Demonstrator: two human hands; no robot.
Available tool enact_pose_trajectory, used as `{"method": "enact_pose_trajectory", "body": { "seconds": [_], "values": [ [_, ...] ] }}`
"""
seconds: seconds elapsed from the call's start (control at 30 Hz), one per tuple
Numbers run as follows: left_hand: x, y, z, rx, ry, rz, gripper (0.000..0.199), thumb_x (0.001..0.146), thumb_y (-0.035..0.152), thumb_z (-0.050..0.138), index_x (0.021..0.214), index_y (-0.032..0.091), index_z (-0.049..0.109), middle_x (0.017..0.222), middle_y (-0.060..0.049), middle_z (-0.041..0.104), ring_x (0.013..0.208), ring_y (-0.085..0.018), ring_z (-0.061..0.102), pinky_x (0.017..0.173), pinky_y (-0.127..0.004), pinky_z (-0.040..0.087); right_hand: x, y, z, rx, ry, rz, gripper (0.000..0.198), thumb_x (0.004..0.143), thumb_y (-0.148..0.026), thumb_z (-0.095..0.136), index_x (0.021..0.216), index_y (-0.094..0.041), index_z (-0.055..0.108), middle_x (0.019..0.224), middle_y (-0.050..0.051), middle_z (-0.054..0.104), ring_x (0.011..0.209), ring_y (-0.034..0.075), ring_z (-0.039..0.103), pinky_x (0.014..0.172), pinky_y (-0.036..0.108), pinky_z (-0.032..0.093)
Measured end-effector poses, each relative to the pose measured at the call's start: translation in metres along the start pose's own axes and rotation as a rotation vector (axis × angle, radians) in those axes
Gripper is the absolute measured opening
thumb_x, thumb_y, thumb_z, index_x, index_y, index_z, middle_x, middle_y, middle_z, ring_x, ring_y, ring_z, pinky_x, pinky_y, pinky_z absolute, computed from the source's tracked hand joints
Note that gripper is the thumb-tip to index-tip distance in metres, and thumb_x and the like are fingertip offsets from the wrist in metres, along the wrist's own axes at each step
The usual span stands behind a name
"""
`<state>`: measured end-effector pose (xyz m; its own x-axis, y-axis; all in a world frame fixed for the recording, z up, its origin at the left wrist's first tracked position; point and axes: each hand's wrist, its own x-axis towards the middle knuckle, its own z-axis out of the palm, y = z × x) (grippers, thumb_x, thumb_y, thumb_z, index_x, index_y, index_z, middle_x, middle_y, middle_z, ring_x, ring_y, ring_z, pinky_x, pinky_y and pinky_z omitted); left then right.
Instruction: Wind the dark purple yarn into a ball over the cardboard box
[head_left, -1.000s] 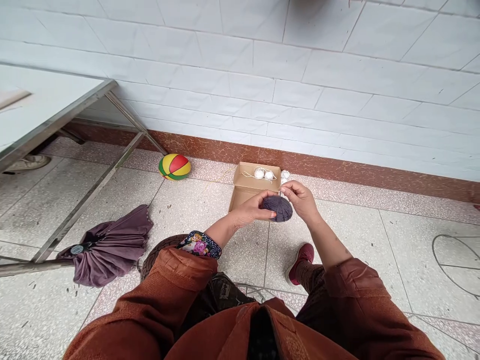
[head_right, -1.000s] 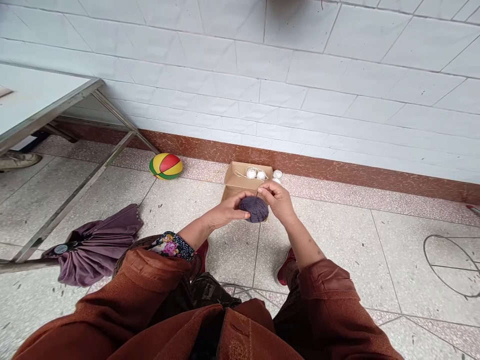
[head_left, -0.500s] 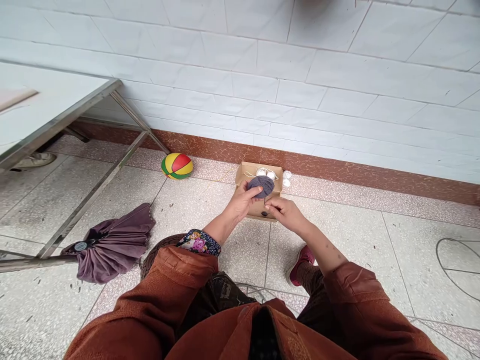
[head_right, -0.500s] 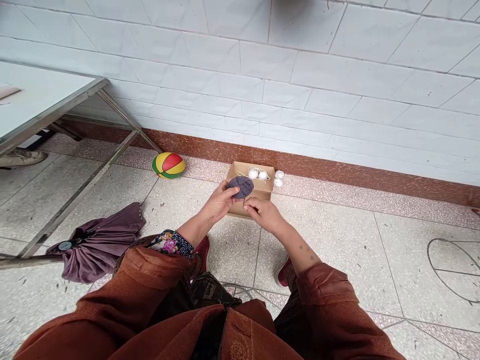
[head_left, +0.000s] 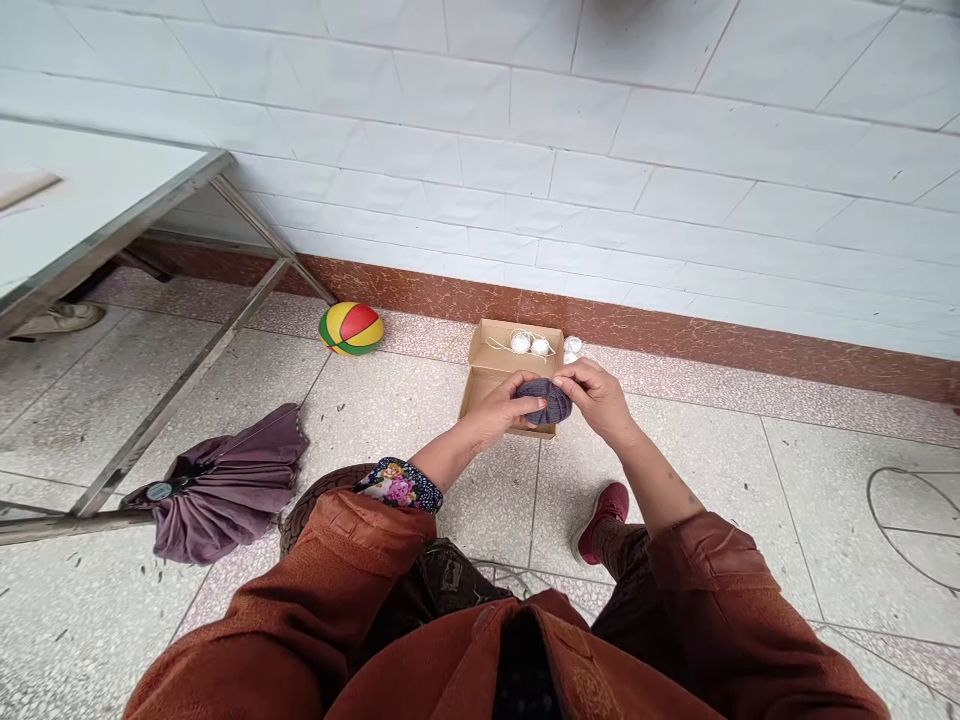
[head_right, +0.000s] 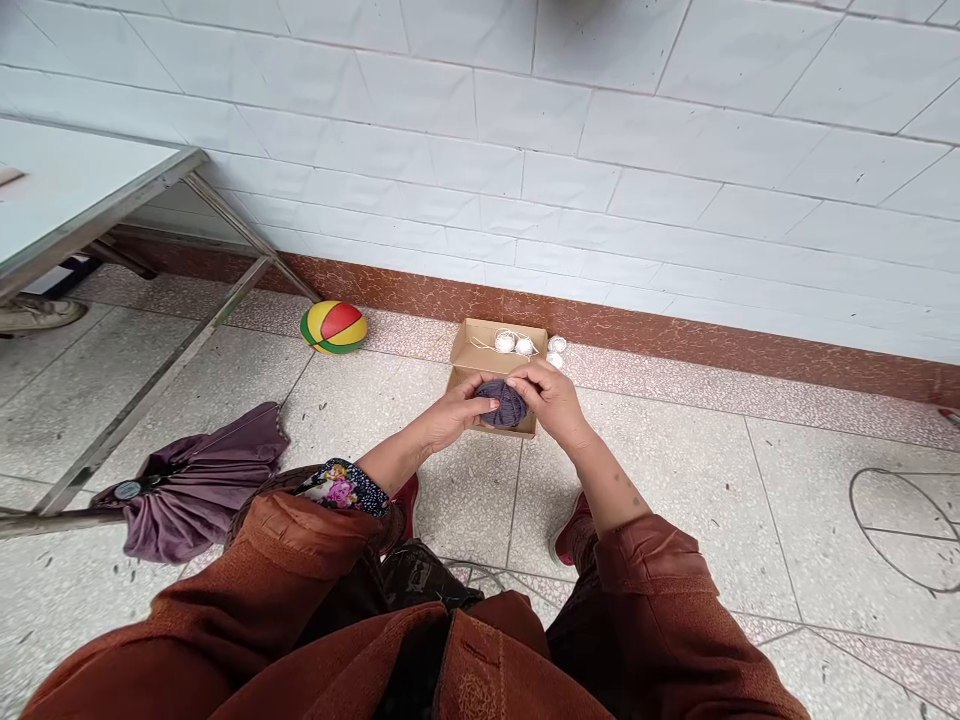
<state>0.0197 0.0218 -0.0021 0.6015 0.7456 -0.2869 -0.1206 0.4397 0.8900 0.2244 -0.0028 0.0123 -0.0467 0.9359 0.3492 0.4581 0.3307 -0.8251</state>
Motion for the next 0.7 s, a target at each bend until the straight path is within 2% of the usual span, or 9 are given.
{"method": "enact_pose_trajectory", "body": {
  "seconds": [0.17, 0.3, 0.4, 0.5, 0.7],
  "values": [
    [-0.005, 0.004, 0.003, -0.175, -0.160, -0.034, 0.051, 0.074, 0.037, 0.086, 0.116, 0.018, 0.064, 0.115, -0.010, 0.068, 0.100, -0.022, 0.068, 0.083, -0.034, 0.055, 0.000, 0.020, 0.004, 0.016, 0.053, 0.169, 0.034, 0.095, -0.054, 0.065, 0.082, -0.023, 0.072, 0.080, 0.003, 0.069, 0.076, 0.021, 0.062, 0.074, 0.034, 0.050],
    [-0.005, 0.007, 0.001, -0.243, -0.194, 0.001, 0.058, 0.078, 0.038, 0.084, 0.130, 0.025, 0.061, 0.135, -0.011, 0.063, 0.102, -0.023, 0.069, 0.080, -0.034, 0.059, -0.003, 0.028, 0.009, 0.079, -0.008, 0.264, 0.026, 0.093, -0.045, 0.063, 0.084, -0.022, 0.072, 0.083, 0.003, 0.072, 0.078, 0.020, 0.064, 0.075, 0.032, 0.051],
    [-0.002, 0.008, -0.003, -0.291, -0.162, 0.039, 0.059, 0.082, 0.043, 0.080, 0.134, 0.025, 0.060, 0.139, -0.013, 0.062, 0.101, -0.023, 0.069, 0.075, -0.033, 0.059, -0.007, 0.029, 0.016, 0.051, -0.060, 0.246, 0.016, 0.090, -0.032, 0.061, 0.087, -0.023, 0.074, 0.089, 0.003, 0.077, 0.085, 0.022, 0.068, 0.080, 0.034, 0.054],
    [0.002, 0.009, -0.006, -0.345, -0.098, 0.079, 0.050, 0.084, 0.043, 0.078, 0.127, 0.021, 0.063, 0.135, -0.014, 0.065, 0.106, -0.025, 0.068, 0.077, -0.034, 0.059, -0.011, 0.027, 0.023, -0.007, -0.105, 0.183, 0.014, 0.089, -0.023, 0.060, 0.087, -0.023, 0.074, 0.092, 0.004, 0.078, 0.091, 0.023, 0.070, 0.086, 0.036, 0.055],
    [0.003, 0.010, -0.006, -0.363, -0.020, 0.112, 0.049, 0.077, 0.025, 0.080, 0.122, 0.020, 0.063, 0.134, -0.012, 0.067, 0.115, -0.026, 0.068, 0.094, -0.041, 0.058, -0.013, 0.026, 0.021, -0.111, -0.137, 0.071, 0.018, 0.094, -0.027, 0.056, 0.079, -0.023, 0.064, 0.078, 0.004, 0.069, 0.078, 0.021, 0.065, 0.075, 0.032, 0.051]
  ]
}}
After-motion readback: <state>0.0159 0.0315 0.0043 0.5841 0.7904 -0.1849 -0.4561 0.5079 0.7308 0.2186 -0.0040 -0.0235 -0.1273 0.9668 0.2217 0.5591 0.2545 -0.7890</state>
